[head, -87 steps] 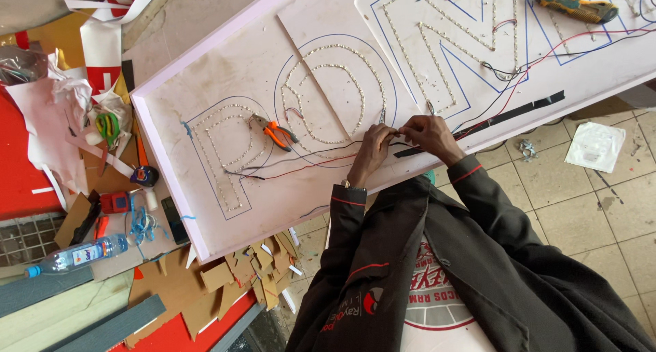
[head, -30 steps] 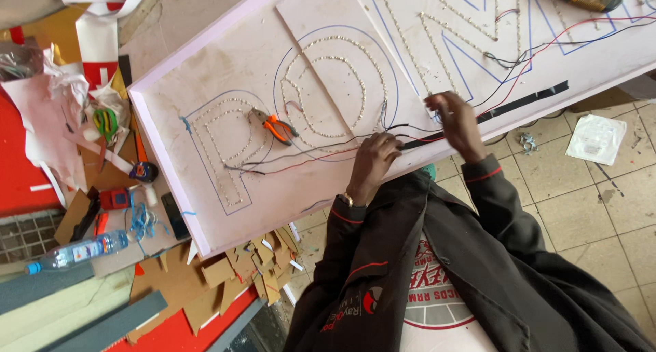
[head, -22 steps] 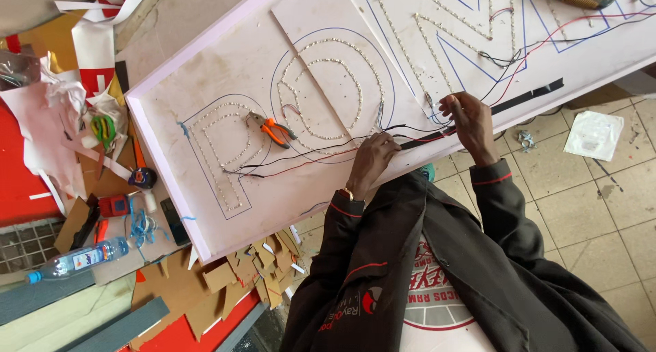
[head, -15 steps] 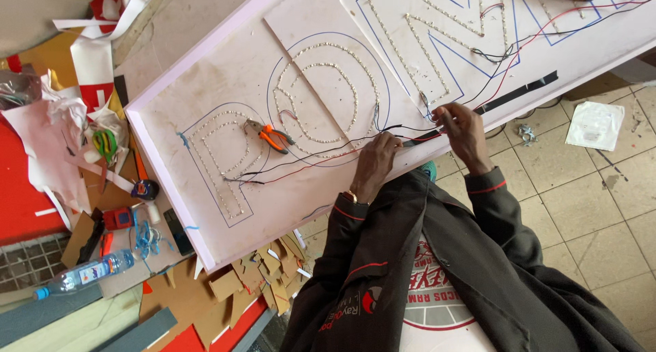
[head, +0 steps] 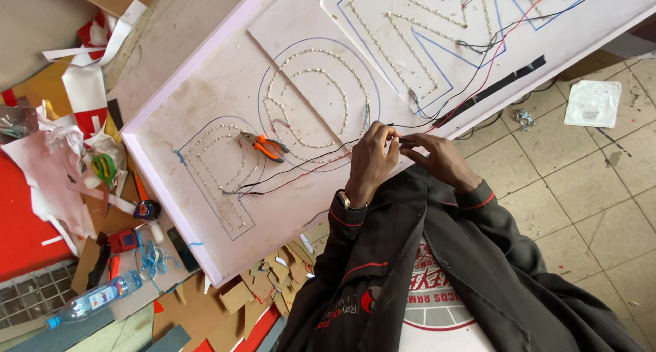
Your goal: The person connects and secures wires on a large white board with LED strips arranged to spell 'POMIS'. They use electrical tape to bundle and attach wires to the board surface, working along the letter outlines.
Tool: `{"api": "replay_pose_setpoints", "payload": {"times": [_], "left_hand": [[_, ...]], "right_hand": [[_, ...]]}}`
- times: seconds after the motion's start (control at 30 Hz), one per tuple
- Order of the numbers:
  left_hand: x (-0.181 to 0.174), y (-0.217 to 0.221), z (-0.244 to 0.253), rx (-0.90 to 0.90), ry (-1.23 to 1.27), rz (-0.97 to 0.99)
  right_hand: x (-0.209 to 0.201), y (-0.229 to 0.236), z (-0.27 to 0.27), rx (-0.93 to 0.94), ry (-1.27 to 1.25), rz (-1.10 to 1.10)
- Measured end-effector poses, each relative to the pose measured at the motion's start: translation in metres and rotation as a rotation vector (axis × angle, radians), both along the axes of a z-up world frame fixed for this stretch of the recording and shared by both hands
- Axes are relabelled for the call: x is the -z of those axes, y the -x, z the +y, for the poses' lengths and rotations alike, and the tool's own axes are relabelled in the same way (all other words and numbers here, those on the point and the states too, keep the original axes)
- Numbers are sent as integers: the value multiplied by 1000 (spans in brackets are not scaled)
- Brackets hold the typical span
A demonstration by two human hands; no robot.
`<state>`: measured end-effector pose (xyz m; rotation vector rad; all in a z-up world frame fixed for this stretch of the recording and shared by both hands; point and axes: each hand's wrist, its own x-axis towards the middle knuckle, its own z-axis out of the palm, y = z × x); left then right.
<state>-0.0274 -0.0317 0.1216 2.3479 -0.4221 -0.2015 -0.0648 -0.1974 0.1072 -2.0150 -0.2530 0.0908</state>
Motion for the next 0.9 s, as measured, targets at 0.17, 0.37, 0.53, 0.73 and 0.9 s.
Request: {"api": "replay_pose_setpoints", "payload": {"times": [0.17, 0.37, 0.53, 0.73, 0.9], "left_hand": [[7, -8, -18, 20, 87, 122], [26, -20, -69, -122, 451, 267], [52, -27, -125, -172, 24, 71], [88, -19, -154, -347, -34, -109], [99, -13, -161, -527, 44, -196]], "right_hand": [[25, -14, -26, 45, 44, 55], [60, -48, -75, 282, -101, 229], [52, -68, -117, 416, -378, 443], [49, -78, -138, 260, -624, 646], [63, -86, -134, 72, -558, 812]]}}
